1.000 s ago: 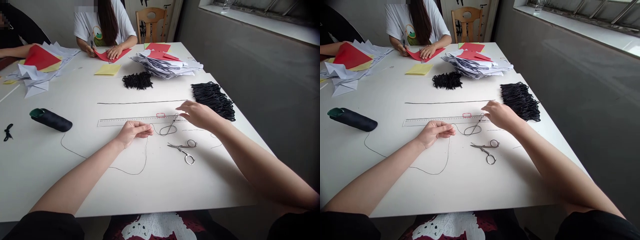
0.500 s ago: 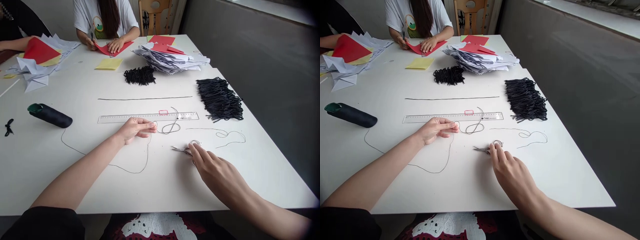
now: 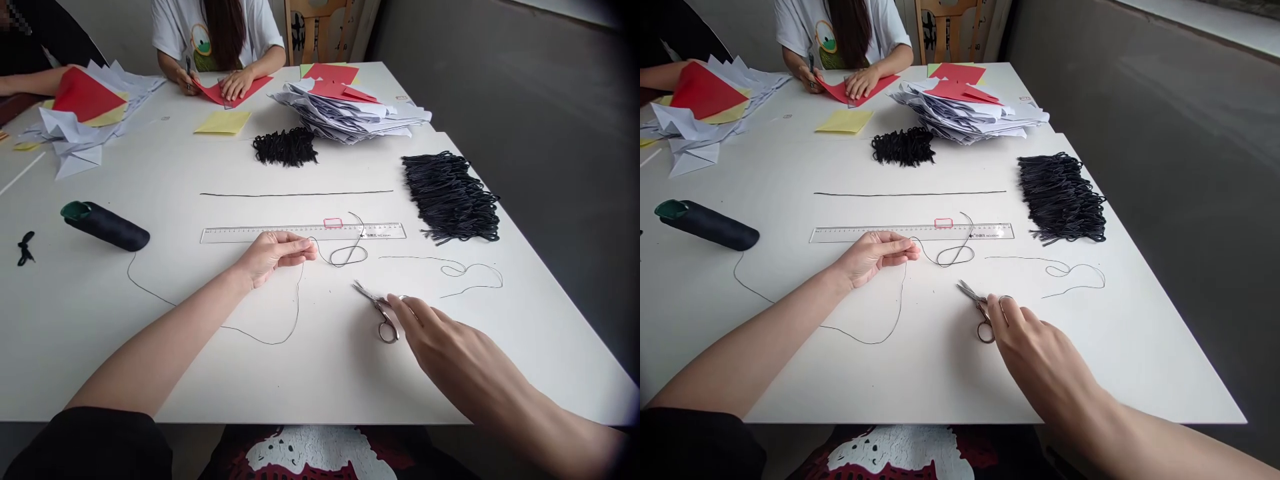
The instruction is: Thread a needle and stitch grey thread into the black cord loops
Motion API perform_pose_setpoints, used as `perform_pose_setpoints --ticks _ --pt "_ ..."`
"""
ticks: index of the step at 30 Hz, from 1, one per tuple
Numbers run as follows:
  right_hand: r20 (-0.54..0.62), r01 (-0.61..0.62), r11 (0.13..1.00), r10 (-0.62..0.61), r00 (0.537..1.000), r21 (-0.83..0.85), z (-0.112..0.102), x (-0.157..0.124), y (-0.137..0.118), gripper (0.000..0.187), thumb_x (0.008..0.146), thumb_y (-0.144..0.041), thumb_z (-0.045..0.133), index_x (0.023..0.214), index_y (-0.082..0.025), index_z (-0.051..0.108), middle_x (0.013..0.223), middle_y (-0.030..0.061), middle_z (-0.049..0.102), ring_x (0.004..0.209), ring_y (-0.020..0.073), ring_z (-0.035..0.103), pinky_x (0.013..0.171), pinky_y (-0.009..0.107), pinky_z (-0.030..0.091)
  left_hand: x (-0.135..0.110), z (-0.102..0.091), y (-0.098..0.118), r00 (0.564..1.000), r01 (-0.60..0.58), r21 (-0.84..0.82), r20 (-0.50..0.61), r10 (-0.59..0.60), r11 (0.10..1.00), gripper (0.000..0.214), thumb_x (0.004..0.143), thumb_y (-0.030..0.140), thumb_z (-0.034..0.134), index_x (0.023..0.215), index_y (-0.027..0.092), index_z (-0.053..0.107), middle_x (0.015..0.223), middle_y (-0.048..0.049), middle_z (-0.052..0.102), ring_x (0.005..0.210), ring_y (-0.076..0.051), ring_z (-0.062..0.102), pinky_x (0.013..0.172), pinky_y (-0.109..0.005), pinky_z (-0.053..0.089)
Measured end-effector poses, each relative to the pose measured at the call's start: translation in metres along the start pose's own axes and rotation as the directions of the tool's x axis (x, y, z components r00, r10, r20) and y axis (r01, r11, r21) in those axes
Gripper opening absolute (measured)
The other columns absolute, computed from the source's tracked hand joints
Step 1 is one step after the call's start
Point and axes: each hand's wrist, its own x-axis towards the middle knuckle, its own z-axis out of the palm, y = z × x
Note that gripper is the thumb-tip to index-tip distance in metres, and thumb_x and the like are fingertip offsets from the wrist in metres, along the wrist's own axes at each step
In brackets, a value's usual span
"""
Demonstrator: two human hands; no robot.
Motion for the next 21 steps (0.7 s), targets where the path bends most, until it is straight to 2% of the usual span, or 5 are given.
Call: perform_pose_setpoints --ticks 4,8,13,19,21 --pt "-0.022 -0.021 0.997 0.019 1.000 -0.070 -0.003 -0.009 -0.009 0.042 0.083 0.003 0.038 0.123 -0.001 0.052 0.104 0.0158 0.066 0.065 0.0164 0.064 0.046 0.027 0.048 -0.002 0.002 0.000 1.000 -0.012 0.035 -0.015 0.013 0.999 0.029 0.066 0.042 0.081 0.079 0.017 0.074 0.090 -0.0070 0.073 0.091 -0.019 0.067 0.087 -0.031 0.051" --pt "-0.018 -0.046 0.995 0.044 0.999 -0.085 0.001 -0.011 -0.014 0.056 0.072 0.013 0.035 0.124 -0.001 0.051 0.110 0.0157 0.064 0.060 0.0124 0.062 0.044 0.025 0.044 -0.001 0.003 -0.002 1.000 -0.027 0.073 -0.011 0.028 0.997 0.029 0.067 0.043 0.080 0.079 0.017 0.075 0.089 -0.0072 0.073 0.092 -0.019 0.067 0.086 -0.031 0.052" --pt "0.147 -0.003 0.988 -0.020 0.989 0.156 0.005 0.005 0.010 0.038 0.074 0.004 0.042 0.103 -0.012 0.061 0.091 0.0077 0.060 0.045 0.0100 0.048 0.036 0.026 0.028 0.000 0.002 -0.003 1.000 -0.030 0.108 0.010 0.030 0.994 0.030 0.068 0.044 0.079 0.078 0.016 0.075 0.087 -0.0084 0.073 0.091 -0.020 0.067 0.085 -0.032 0.053" --pt "0.377 -0.104 0.671 -0.275 0.884 0.734 -0.009 0.057 0.041 0.009 0.088 -0.029 0.053 0.092 -0.020 0.055 0.073 -0.0019 0.057 0.054 0.0079 0.048 0.051 0.020 0.035 0.000 -0.001 -0.003 0.998 0.017 0.135 0.056 -0.025 0.991 0.027 0.066 0.040 0.081 0.076 0.016 0.075 0.083 -0.0085 0.073 0.084 -0.020 0.069 0.082 -0.031 0.054" --pt "0.400 -0.141 0.620 -0.302 0.865 0.772 -0.011 0.074 0.041 0.025 0.090 -0.042 0.052 0.081 -0.019 0.050 0.064 -0.0030 0.052 0.052 0.0083 0.043 0.051 0.021 0.032 0.000 -0.002 -0.003 0.996 0.027 0.146 0.078 -0.038 0.989 0.027 0.066 0.039 0.081 0.077 0.016 0.075 0.082 -0.0087 0.074 0.084 -0.020 0.070 0.082 -0.031 0.054"
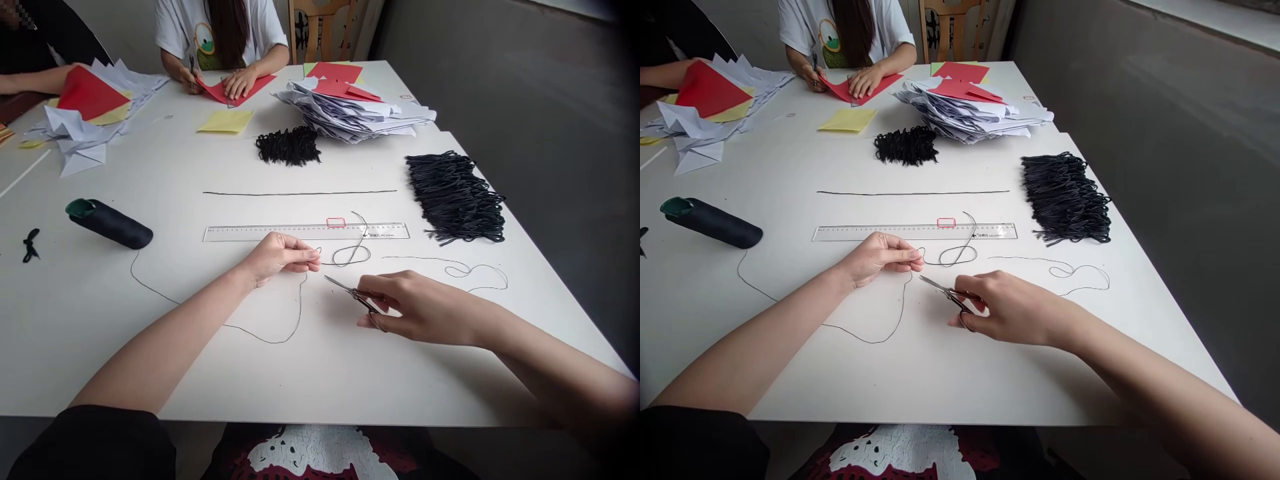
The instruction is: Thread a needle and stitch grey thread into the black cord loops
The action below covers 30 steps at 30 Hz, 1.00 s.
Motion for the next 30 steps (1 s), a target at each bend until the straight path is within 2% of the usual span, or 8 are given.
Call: perform_pose_setpoints --ticks 2,5,16,19,23,30 --pt "0.005 -0.012 1.000 0.012 1.000 0.004 -0.003 0.012 -0.002 0.036 0.089 -0.051 0.051 0.075 -0.019 0.045 0.061 -0.0028 0.050 0.052 0.0088 0.041 0.051 0.022 0.030 0.000 0.000 0.001 1.000 0.004 0.010 0.012 -0.004 1.000 0.027 0.066 0.039 0.081 0.077 0.016 0.075 0.083 -0.0094 0.074 0.085 -0.021 0.070 0.083 -0.031 0.054" --pt "0.016 -0.036 0.999 0.037 0.999 -0.016 0.000 0.025 0.000 0.041 0.088 -0.056 0.050 0.073 -0.018 0.044 0.062 -0.0016 0.052 0.052 0.0095 0.041 0.052 0.023 0.030 0.000 0.000 0.001 1.000 0.004 0.025 0.013 -0.004 1.000 0.027 0.067 0.040 0.080 0.077 0.015 0.075 0.085 -0.0104 0.074 0.085 -0.022 0.070 0.083 -0.033 0.055" --pt "0.071 -0.088 0.996 0.088 0.994 -0.003 -0.001 0.036 -0.001 0.025 0.088 -0.038 0.053 0.073 -0.018 0.047 0.060 -0.0021 0.053 0.049 0.0084 0.040 0.050 0.023 0.029 -0.001 0.001 0.001 1.000 0.009 0.035 -0.005 -0.009 0.999 0.027 0.065 0.039 0.081 0.074 0.015 0.075 0.084 -0.0101 0.073 0.084 -0.022 0.070 0.080 -0.032 0.055" --pt "0.097 -0.085 0.995 0.079 0.992 0.053 -0.002 0.037 0.001 0.024 0.088 -0.037 0.052 0.074 -0.018 0.047 0.062 -0.0019 0.056 0.050 0.0085 0.042 0.050 0.023 0.030 -0.001 0.002 0.001 1.000 0.018 0.039 -0.007 -0.018 0.999 0.027 0.066 0.038 0.081 0.075 0.014 0.075 0.083 -0.0102 0.073 0.083 -0.022 0.070 0.079 -0.032 0.055" --pt "0.097 -0.056 0.995 0.049 0.994 0.081 -0.002 0.038 0.003 0.029 0.089 -0.041 0.052 0.073 -0.018 0.045 0.060 -0.0025 0.054 0.049 0.0080 0.038 0.049 0.023 0.030 0.000 0.002 0.001 1.000 0.021 0.037 -0.007 -0.021 0.999 0.026 0.066 0.038 0.081 0.075 0.014 0.074 0.084 -0.0103 0.073 0.083 -0.022 0.070 0.079 -0.031 0.055" --pt "0.098 -0.047 0.994 0.037 0.995 0.103 -0.002 0.038 0.001 0.025 0.089 -0.035 0.050 0.072 -0.018 0.045 0.062 -0.0018 0.055 0.049 0.0078 0.040 0.049 0.023 0.028 0.000 0.001 -0.001 1.000 0.013 0.031 -0.006 -0.013 0.999 0.025 0.067 0.037 0.080 0.074 0.014 0.074 0.084 -0.0105 0.073 0.084 -0.021 0.070 0.079 -0.031 0.055"
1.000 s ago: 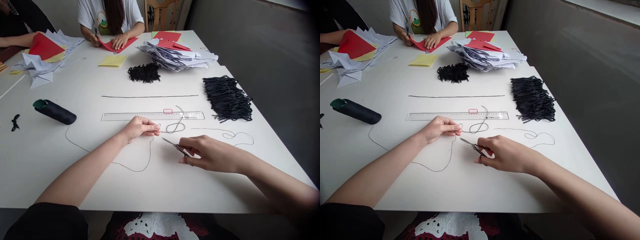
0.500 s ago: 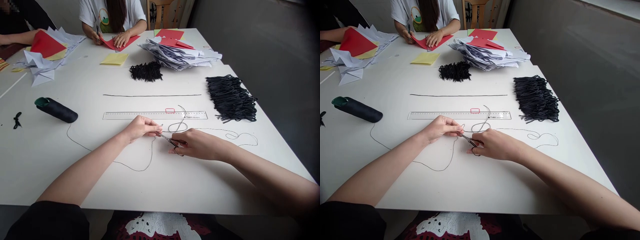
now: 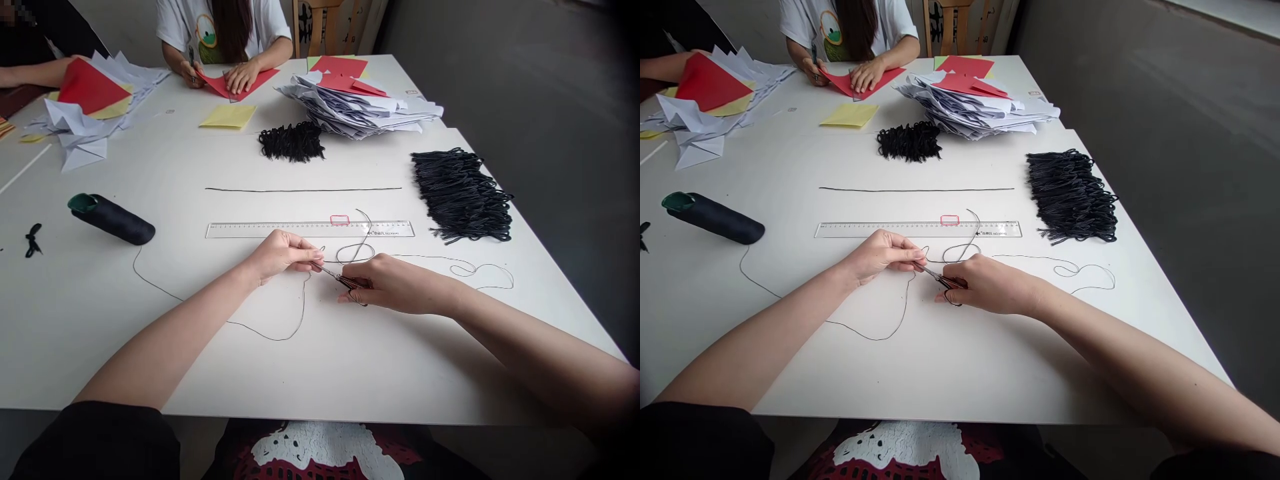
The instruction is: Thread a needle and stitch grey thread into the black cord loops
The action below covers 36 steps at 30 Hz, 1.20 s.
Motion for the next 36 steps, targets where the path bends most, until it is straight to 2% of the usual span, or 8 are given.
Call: perform_pose_setpoints --ticks 6,13,19,23,26,29,33,36 --pt "-0.036 -0.060 0.988 0.055 0.998 -0.140 0.002 -0.003 0.005 0.026 0.085 -0.040 0.055 0.072 -0.019 0.047 0.065 -0.0009 0.055 0.053 0.0099 0.045 0.052 0.023 0.032 0.000 0.000 0.001 1.000 0.019 -0.008 -0.001 -0.019 1.000 0.027 0.066 0.038 0.081 0.075 0.014 0.074 0.083 -0.0111 0.073 0.082 -0.022 0.070 0.080 -0.032 0.056" --pt "-0.088 -0.075 0.966 0.054 0.995 -0.246 0.009 -0.028 0.008 0.017 0.087 -0.022 0.052 0.104 -0.020 0.055 0.099 0.0040 0.064 0.076 0.0150 0.060 0.062 0.025 0.042 -0.003 0.001 0.003 1.000 0.029 0.017 -0.008 -0.029 0.999 0.029 0.065 0.040 0.081 0.075 0.014 0.074 0.083 -0.0110 0.073 0.080 -0.023 0.071 0.076 -0.031 0.055" --pt "-0.208 -0.028 0.909 -0.064 0.976 -0.415 0.029 -0.045 0.010 0.017 0.090 -0.015 0.046 0.100 -0.018 0.060 0.089 0.0051 0.062 0.063 0.0115 0.058 0.053 0.023 0.037 -0.005 0.002 0.007 0.999 0.043 0.039 -0.029 -0.042 0.998 0.030 0.065 0.042 0.080 0.077 0.016 0.074 0.102 -0.0116 0.072 0.075 -0.020 0.071 0.067 -0.027 0.053" --pt "-0.308 0.067 0.839 -0.271 0.912 -0.541 0.033 -0.045 0.007 0.021 0.094 -0.015 0.043 0.094 -0.017 0.063 0.087 0.0053 0.060 0.058 0.0087 0.051 0.051 0.022 0.033 -0.005 0.002 0.008 0.998 0.055 0.060 -0.024 -0.054 0.997 0.030 0.063 0.045 0.081 0.075 0.018 0.074 0.115 -0.0113 0.068 0.065 -0.016 0.069 0.058 -0.025 0.050" --pt "-0.385 0.100 0.704 -0.496 0.779 -0.704 0.026 -0.031 0.000 0.025 0.096 -0.013 0.040 0.092 -0.016 0.064 0.087 0.0059 0.060 0.068 0.0121 0.051 0.056 0.025 0.035 -0.006 0.002 0.008 0.998 0.052 0.060 -0.025 -0.050 0.997 0.030 0.063 0.046 0.080 0.076 0.020 0.075 0.119 -0.0094 0.066 0.058 -0.013 0.065 0.053 -0.024 0.046" --pt "-0.340 0.079 0.506 -0.678 0.651 -0.859 0.018 -0.006 -0.005 0.027 0.096 -0.010 0.038 0.092 -0.017 0.064 0.083 0.0045 0.060 0.071 0.0138 0.048 0.058 0.028 0.032 -0.006 0.002 0.007 0.997 0.058 0.086 -0.065 -0.052 0.995 0.030 0.064 0.047 0.079 0.076 0.021 0.074 0.103 -0.0064 0.071 0.051 -0.011 0.061 0.048 -0.024 0.042" --pt "-0.213 0.089 0.352 -0.730 0.649 -0.932 0.016 0.023 -0.005 0.031 0.095 -0.006 0.035 0.094 -0.018 0.063 0.081 0.0036 0.056 0.071 0.0140 0.044 0.057 0.030 0.026 -0.006 0.002 0.006 0.995 0.072 0.079 -0.079 -0.066 0.994 0.025 0.064 0.043 0.077 0.065 0.019 0.069 0.066 -0.0016 0.066 0.047 -0.012 0.058 0.047 -0.024 0.040" --pt "-0.182 0.073 0.284 -0.771 0.611 -0.956 0.020 0.033 -0.002 0.029 0.093 -0.004 0.036 0.090 -0.017 0.062 0.081 0.0040 0.054 0.070 0.0147 0.040 0.057 0.031 0.023 -0.005 0.002 0.006 0.994 0.082 0.054 -0.076 -0.077 0.995 0.021 0.065 0.038 0.075 0.062 0.019 0.066 0.055 -0.0001 0.060 0.047 -0.013 0.057 0.048 -0.025 0.043"
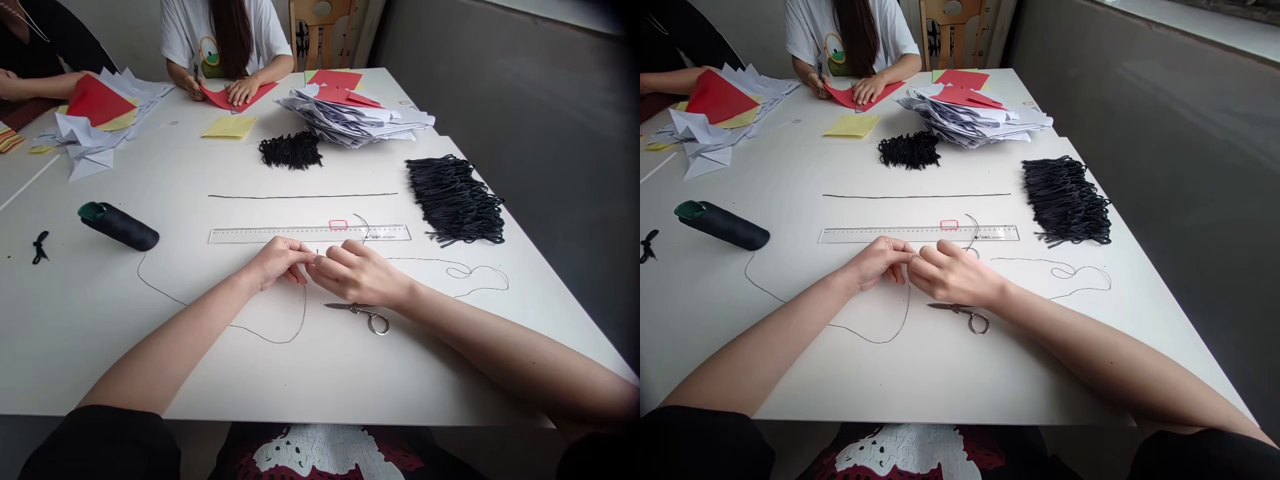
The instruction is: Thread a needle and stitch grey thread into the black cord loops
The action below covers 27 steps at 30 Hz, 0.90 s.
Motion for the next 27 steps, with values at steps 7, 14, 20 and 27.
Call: perform_pose_setpoints --ticks 7,14,20,27 --pt "-0.129 -0.042 0.999 0.042 0.991 0.008 0.009 0.001 -0.006 0.025 0.089 -0.001 0.042 0.079 -0.014 0.062 0.078 0.0054 0.055 0.068 0.0155 0.039 0.056 0.031 0.024 -0.001 0.001 0.004 1.000 0.019 -0.022 0.025 -0.018 1.000 0.021 0.067 0.035 0.074 0.067 0.016 0.067 0.059 -0.0005 0.061 0.048 -0.013 0.060 0.047 -0.023 0.046" --pt "-0.059 -0.343 0.661 0.506 0.861 0.667 0.014 0.006 -0.010 0.009 0.092 -0.021 0.055 0.093 -0.016 0.062 0.086 0.0064 0.060 0.077 0.0145 0.054 0.061 0.026 0.045 0.000 0.002 0.004 0.999 0.020 -0.033 0.033 -0.019 0.999 0.039 0.072 0.054 0.069 0.073 0.015 0.064 0.075 -0.0049 0.068 0.050 -0.015 0.064 0.048 -0.024 0.048" --pt "-0.132 -0.147 0.698 0.330 0.935 0.700 0.010 0.010 -0.010 0.012 0.094 -0.011 0.045 0.093 -0.014 0.057 0.094 0.0096 0.063 0.087 0.0178 0.057 0.075 0.032 0.052 0.001 0.004 0.001 0.999 -0.002 -0.057 0.040 0.004 0.998 0.037 0.079 0.051 0.063 0.066 0.016 0.058 0.057 -0.0024 0.061 0.052 -0.016 0.062 0.052 -0.027 0.050" --pt "-0.200 -0.023 0.871 0.138 0.970 0.490 0.012 0.011 -0.011 0.021 0.093 -0.002 0.033 0.095 -0.011 0.051 0.081 0.0101 0.061 0.076 0.0176 0.056 0.061 0.028 0.050 0.004 0.005 -0.001 1.000 0.011 -0.113 0.016 -0.009 0.994 0.039 0.083 0.044 0.058 0.057 0.017 0.050 0.049 -0.0010 0.055 0.044 -0.013 0.057 0.046 -0.023 0.045"
